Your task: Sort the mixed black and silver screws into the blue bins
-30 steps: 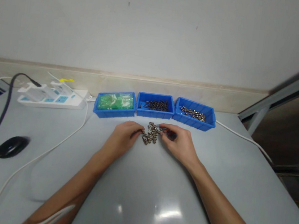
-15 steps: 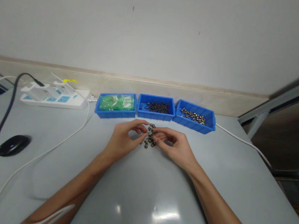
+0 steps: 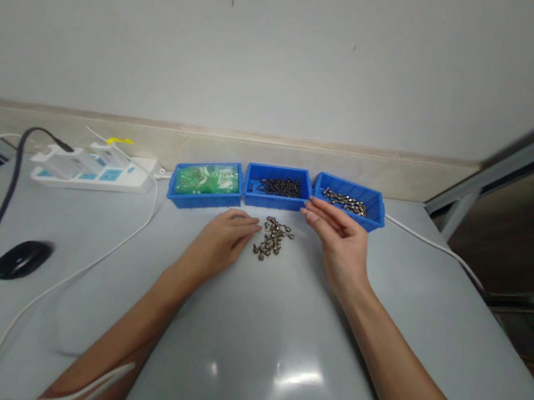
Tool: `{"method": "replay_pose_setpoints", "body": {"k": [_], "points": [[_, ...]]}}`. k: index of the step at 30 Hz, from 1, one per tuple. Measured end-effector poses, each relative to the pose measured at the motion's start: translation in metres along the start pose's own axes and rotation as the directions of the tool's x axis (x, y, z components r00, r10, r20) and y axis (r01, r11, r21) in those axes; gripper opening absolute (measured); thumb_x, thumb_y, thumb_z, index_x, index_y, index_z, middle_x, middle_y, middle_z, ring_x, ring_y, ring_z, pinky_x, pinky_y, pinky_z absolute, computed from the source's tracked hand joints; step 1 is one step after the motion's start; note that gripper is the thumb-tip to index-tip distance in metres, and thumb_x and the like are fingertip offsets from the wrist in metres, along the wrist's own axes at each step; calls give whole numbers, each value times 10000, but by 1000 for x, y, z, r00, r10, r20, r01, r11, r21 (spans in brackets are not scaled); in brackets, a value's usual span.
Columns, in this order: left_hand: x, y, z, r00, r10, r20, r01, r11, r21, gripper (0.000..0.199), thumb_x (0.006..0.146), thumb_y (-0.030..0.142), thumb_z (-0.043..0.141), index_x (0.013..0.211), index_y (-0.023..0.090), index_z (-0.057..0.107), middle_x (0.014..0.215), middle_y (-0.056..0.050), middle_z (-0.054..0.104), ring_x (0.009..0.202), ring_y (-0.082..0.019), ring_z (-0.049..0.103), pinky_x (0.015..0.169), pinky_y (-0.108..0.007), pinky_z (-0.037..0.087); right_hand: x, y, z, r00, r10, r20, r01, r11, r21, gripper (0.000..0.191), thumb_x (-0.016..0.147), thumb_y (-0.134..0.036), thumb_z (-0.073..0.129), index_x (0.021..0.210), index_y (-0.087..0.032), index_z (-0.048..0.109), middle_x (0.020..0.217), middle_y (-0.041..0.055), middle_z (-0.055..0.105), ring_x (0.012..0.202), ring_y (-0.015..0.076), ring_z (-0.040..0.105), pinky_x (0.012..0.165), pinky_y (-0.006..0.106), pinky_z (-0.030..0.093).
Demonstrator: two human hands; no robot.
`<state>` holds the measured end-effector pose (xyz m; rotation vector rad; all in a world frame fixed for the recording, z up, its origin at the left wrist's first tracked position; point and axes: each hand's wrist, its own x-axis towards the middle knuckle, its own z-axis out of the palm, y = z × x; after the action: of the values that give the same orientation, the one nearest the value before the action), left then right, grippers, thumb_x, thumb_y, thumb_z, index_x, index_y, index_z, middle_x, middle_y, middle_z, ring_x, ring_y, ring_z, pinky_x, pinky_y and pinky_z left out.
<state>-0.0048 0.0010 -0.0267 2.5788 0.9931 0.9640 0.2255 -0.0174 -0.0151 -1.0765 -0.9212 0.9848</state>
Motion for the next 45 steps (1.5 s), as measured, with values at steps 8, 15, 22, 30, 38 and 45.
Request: {"method": "replay_pose_setpoints", "body": {"k": [8, 15, 22, 30, 38, 45], "points": [[-2, 0, 2, 990, -139, -28, 137, 989, -61, 170, 909, 148, 654, 1055, 191, 729, 964, -65, 796, 887, -209, 739, 839, -344, 588, 2, -3, -3, 997, -75, -3, 74, 995, -69, 292, 771, -274, 793, 1058, -233, 763, 1074, 74, 792, 942, 238, 765, 932, 453, 593], [7, 25, -1, 895, -445, 36, 406, 776, -482, 229, 870, 281, 725, 989, 223, 538, 906, -30, 816, 857, -215, 781, 817, -309, 585, -10, -5, 5, 911, 105, 400, 22, 953, -301, 270, 790, -319, 776, 1022, -180, 787, 857, 68, 789, 773, 200, 742, 764, 342, 588], [7, 27, 2, 866, -489, 106, 436, 633, -639, 297, 846, 318, 743, 934, 222, 477, 900, -49, 811, 876, -221, 783, 825, -319, 594, -13, -3, 8, 824, 291, 487, -257, 957, -137, 225, 736, -339, 841, 906, -195, 806, 810, 60, 798, 775, 188, 758, 800, 339, 591], [8, 28, 0, 886, -451, 103, 408, 655, -636, 277, 856, 306, 733, 941, 220, 484, 866, -39, 797, 884, -219, 778, 845, -328, 596, -14, -2, 8, 819, 337, 465, -360, 932, -42, 276, 714, -306, 864, 959, -195, 804, 820, 59, 800, 762, 176, 753, 786, 319, 590], [3, 16, -13, 964, -165, 206, 187, 978, -93, 215, 858, 210, 707, 1069, 185, 683, 1048, -96, 700, 941, -227, 671, 838, -365, 560, -2, 0, 5, 999, 38, -24, -37, 999, 39, 236, 743, -295, 827, 965, -217, 805, 1014, 63, 804, 946, 214, 752, 992, 418, 549], [0, 11, -8, 954, -179, 240, 204, 975, -85, 158, 902, 122, 567, 930, 168, 716, 894, -67, 703, 795, -175, 667, 765, -294, 540, 3, -1, -2, 984, -44, -172, 43, 999, -10, 376, 764, -265, 760, 1138, -229, 743, 1264, 93, 726, 1096, 263, 719, 1041, 488, 523]]}}
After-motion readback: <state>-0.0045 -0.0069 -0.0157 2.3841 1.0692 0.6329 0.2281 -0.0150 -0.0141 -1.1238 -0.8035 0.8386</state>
